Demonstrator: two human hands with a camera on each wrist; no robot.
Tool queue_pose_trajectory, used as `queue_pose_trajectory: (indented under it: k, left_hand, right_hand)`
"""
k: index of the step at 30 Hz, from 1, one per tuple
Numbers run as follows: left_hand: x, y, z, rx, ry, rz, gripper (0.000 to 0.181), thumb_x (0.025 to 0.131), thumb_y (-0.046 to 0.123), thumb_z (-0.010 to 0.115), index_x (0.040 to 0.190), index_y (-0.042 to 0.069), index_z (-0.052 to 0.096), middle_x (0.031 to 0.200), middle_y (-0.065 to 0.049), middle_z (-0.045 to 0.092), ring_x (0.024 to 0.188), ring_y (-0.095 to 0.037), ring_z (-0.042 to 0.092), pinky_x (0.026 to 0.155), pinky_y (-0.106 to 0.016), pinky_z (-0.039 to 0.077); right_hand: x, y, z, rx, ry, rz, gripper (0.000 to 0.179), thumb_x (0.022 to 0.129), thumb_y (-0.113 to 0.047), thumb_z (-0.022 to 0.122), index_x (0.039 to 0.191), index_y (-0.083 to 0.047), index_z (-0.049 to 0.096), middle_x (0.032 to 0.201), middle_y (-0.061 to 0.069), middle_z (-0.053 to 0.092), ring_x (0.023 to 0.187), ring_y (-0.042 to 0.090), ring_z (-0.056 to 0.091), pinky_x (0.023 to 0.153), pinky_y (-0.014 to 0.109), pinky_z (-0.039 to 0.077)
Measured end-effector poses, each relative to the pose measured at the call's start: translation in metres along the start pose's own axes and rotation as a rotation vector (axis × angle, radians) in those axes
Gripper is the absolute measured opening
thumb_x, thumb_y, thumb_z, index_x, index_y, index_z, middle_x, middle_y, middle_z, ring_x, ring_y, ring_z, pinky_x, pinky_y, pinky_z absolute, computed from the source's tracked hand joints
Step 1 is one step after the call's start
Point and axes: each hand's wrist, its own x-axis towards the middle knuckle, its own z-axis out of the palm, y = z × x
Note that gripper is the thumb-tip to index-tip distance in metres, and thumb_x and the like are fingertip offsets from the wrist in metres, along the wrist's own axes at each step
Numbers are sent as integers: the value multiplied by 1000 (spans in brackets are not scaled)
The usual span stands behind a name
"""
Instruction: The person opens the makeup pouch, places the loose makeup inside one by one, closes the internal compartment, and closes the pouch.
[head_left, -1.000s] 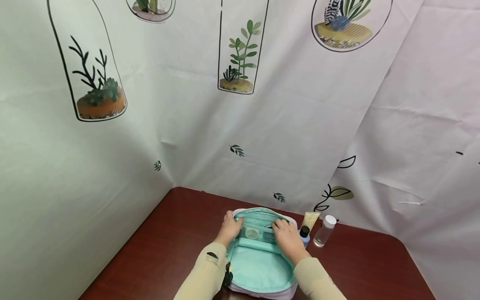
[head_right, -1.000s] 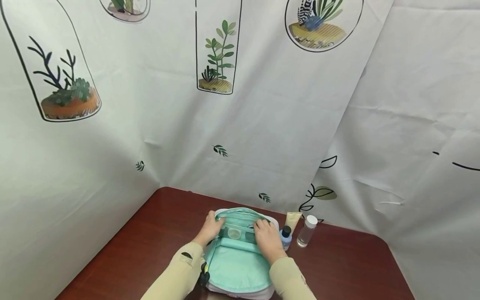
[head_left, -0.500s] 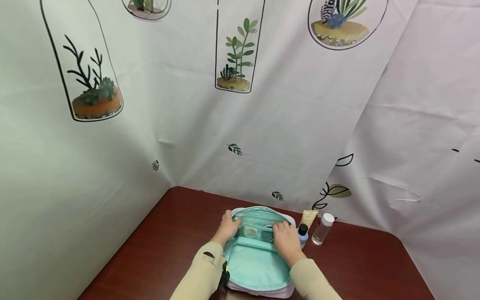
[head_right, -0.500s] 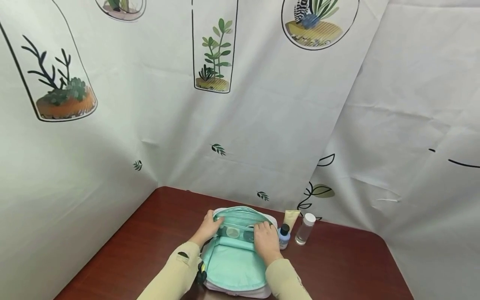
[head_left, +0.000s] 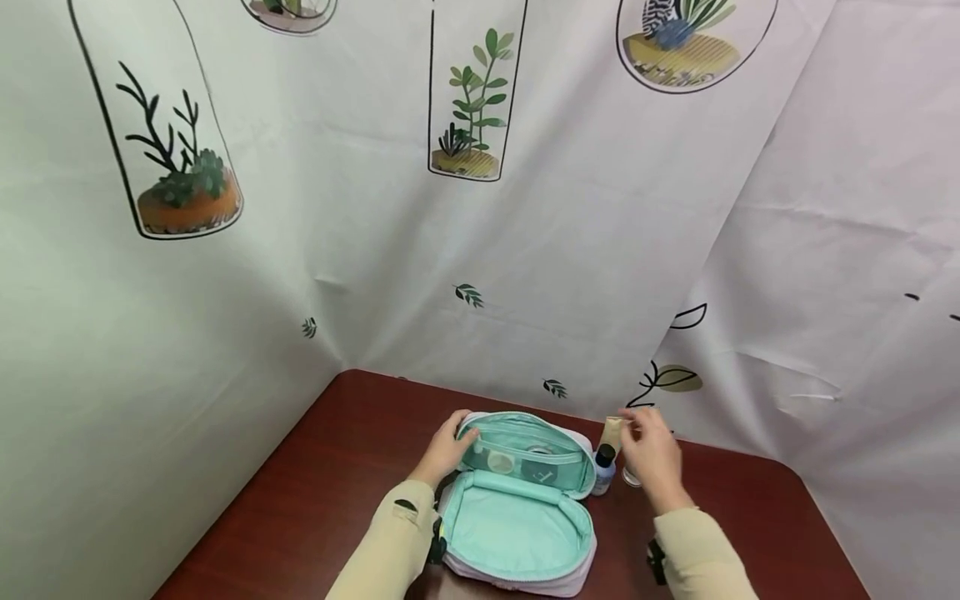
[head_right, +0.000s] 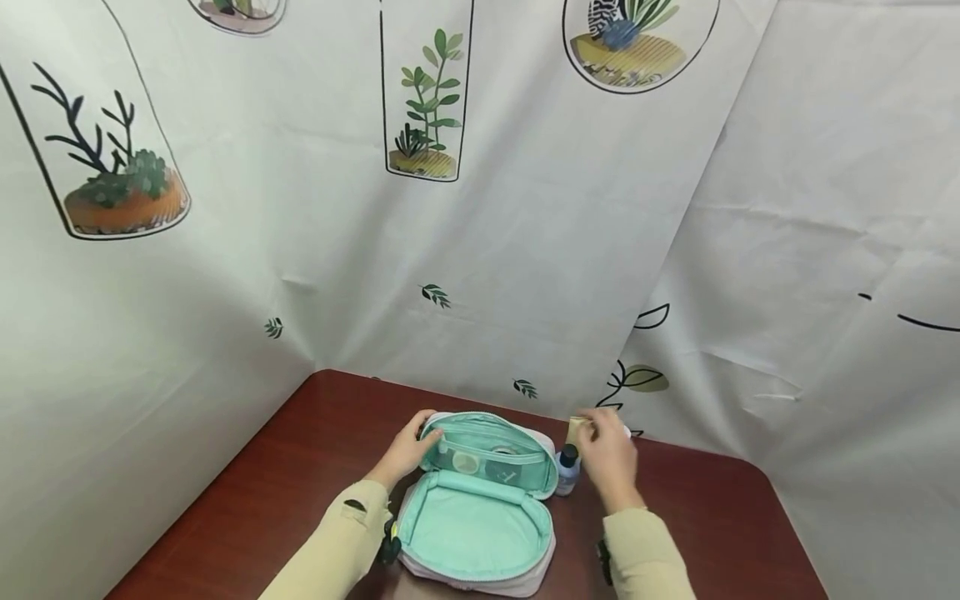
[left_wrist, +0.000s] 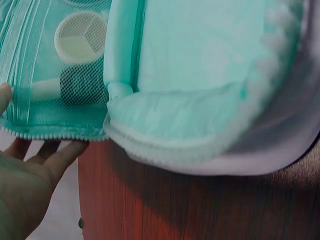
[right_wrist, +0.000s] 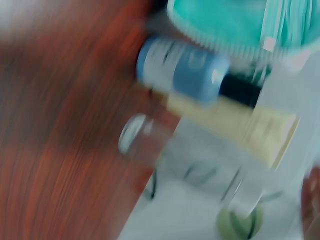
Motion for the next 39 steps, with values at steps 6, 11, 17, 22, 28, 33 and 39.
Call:
queue_pose_trajectory:
  k: [6, 11, 17, 22, 28, 33, 39]
  left_hand:
    - [-1, 1, -4, -20, -28, 0, 49, 97, 38, 45, 140, 15, 38, 140, -18, 38, 125, -38, 37, 95, -57, 32]
    - [-3, 2, -5, 55, -18, 33, 44, 100, 37, 37, 142, 24, 39, 141, -14, 40, 126, -38, 38, 96, -58, 31]
    - [-3, 1, -8, 61, -29, 23, 40, 100, 33, 38, 139, 22, 43, 138, -12, 44, 124, -36, 41, 95, -56, 34]
    - [-3, -1, -9, 56, -49, 20, 42, 100, 35, 38, 139, 21, 43, 138, -13, 43, 124, -36, 41, 95, -56, 34]
    - [-2, -1, -10, 55, -62, 12, 44, 100, 35, 39, 140, 19, 41, 139, -14, 42, 125, -36, 39, 96, -56, 34]
    - [-2, 2, -10, 69, -45, 3, 44, 99, 36, 41, 141, 20, 41, 141, -13, 41, 126, -36, 39, 97, -55, 33]
    - [-5, 3, -9, 114, -20, -11, 44, 98, 34, 44, 140, 21, 43, 139, -13, 43, 124, -36, 41, 95, -54, 36]
  right_hand:
    - [4, 34, -19, 14, -162, 341, 54, 83, -11, 59, 130, 6, 39, 128, 31, 31, 108, 49, 39, 83, 57, 35]
    - [-5, 51, -17, 85, -361, 404, 70, 87, -11, 60, 138, 12, 18, 132, 38, 25, 121, 52, 29, 97, 60, 27]
    - [-9, 55, -12, 127, -365, 476, 67, 92, -17, 57, 140, 5, 15, 130, 38, 32, 119, 52, 33, 94, 60, 31]
    - [-14, 56, -12, 139, -299, 488, 61, 91, -19, 58, 132, 10, 23, 125, 36, 40, 113, 49, 41, 89, 56, 37]
    - [-15, 53, -21, 99, -153, 456, 58, 85, -27, 65, 124, 7, 37, 109, 27, 50, 98, 38, 51, 79, 48, 40]
    - [-5, 42, -34, 80, -35, 387, 56, 82, -27, 67, 120, 5, 43, 101, 23, 53, 90, 33, 52, 75, 44, 40]
    - [4, 14, -46, 123, 43, 326, 51, 80, -21, 68, 119, 0, 43, 95, 14, 49, 82, 23, 46, 65, 32, 37]
